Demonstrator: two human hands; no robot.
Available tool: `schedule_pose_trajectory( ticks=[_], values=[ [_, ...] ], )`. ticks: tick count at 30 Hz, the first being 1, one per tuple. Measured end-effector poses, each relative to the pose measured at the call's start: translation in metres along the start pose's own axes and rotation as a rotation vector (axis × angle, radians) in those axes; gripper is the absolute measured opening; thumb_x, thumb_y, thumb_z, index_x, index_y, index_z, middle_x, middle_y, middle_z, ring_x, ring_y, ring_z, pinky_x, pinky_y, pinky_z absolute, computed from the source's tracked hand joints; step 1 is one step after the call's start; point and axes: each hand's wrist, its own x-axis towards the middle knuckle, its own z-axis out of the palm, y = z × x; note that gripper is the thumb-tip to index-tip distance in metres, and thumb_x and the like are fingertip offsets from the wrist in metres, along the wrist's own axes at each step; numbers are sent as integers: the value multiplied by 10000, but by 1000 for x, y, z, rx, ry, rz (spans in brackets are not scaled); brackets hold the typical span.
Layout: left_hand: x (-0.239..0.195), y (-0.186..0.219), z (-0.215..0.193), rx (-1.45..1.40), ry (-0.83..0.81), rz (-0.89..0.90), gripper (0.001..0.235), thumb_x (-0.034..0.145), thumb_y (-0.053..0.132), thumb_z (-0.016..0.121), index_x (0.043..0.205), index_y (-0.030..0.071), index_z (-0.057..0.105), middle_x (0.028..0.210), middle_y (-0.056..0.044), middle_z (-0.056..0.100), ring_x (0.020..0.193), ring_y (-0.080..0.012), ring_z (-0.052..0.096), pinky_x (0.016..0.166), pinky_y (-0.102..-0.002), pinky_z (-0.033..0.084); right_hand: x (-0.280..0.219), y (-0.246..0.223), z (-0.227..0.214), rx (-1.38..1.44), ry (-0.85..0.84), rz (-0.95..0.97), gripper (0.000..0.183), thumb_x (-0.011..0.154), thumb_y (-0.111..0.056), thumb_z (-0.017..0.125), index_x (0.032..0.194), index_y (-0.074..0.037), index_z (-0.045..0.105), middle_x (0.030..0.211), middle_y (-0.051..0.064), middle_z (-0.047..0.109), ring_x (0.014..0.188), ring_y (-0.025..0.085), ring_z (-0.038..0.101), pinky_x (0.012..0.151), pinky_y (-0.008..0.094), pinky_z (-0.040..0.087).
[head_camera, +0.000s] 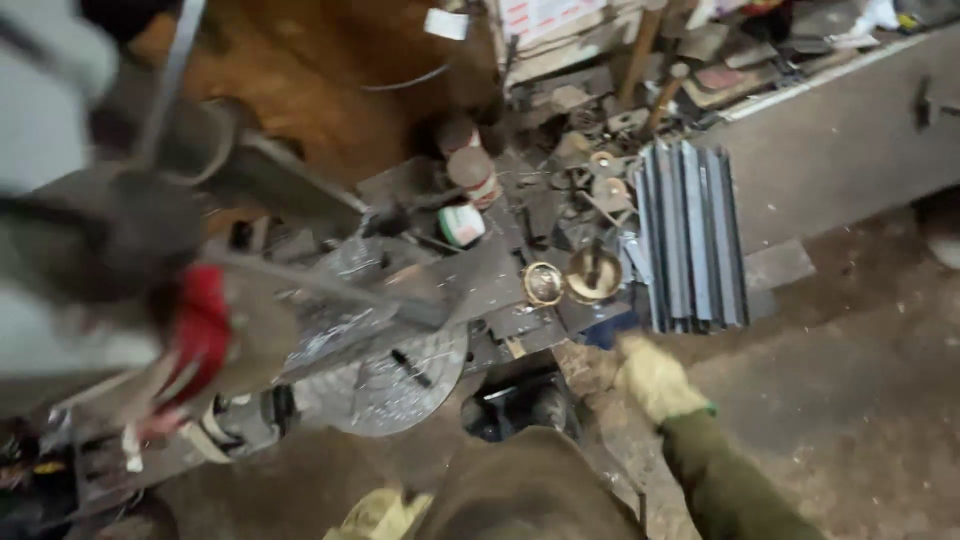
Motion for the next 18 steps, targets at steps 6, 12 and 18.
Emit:
schedule_pose_trajectory(
  ticks=[6, 12, 18],
  values=[
    [159, -82, 61, 108, 124, 259, 703, 956, 264, 293, 1647, 237, 421, 1318, -341, 541, 1166, -468, 563, 1013, -489, 425, 0, 79, 120, 1013, -916, 625, 392, 901, -298, 529, 1233, -121, 637, 1459, 136, 561, 1293, 312, 550, 1094, 457, 406],
    [146, 5, 19, 64, 134, 107, 686, 977, 298, 283, 1661, 290, 321, 1387, -349, 520, 1204, -484, 574, 1060, -467, 464, -120, -3, 190, 2003, 1171, 3000, 288, 901, -259, 565, 1101, -86, 682, 1250, 115, 657, 1225, 307, 579, 1059, 468, 453],
    [66, 31, -59, -755, 343, -295, 797, 936, 659, 473, 1534, 144, 366, 1326, -302, 619, 1259, -413, 610, 1052, -440, 502, -170, -21, 233, 2066, 1544, 2870, 395, 943, -171, 528, 1285, -5, 633, 1379, 196, 589, 1333, 373, 514, 1075, 471, 436]
  ],
)
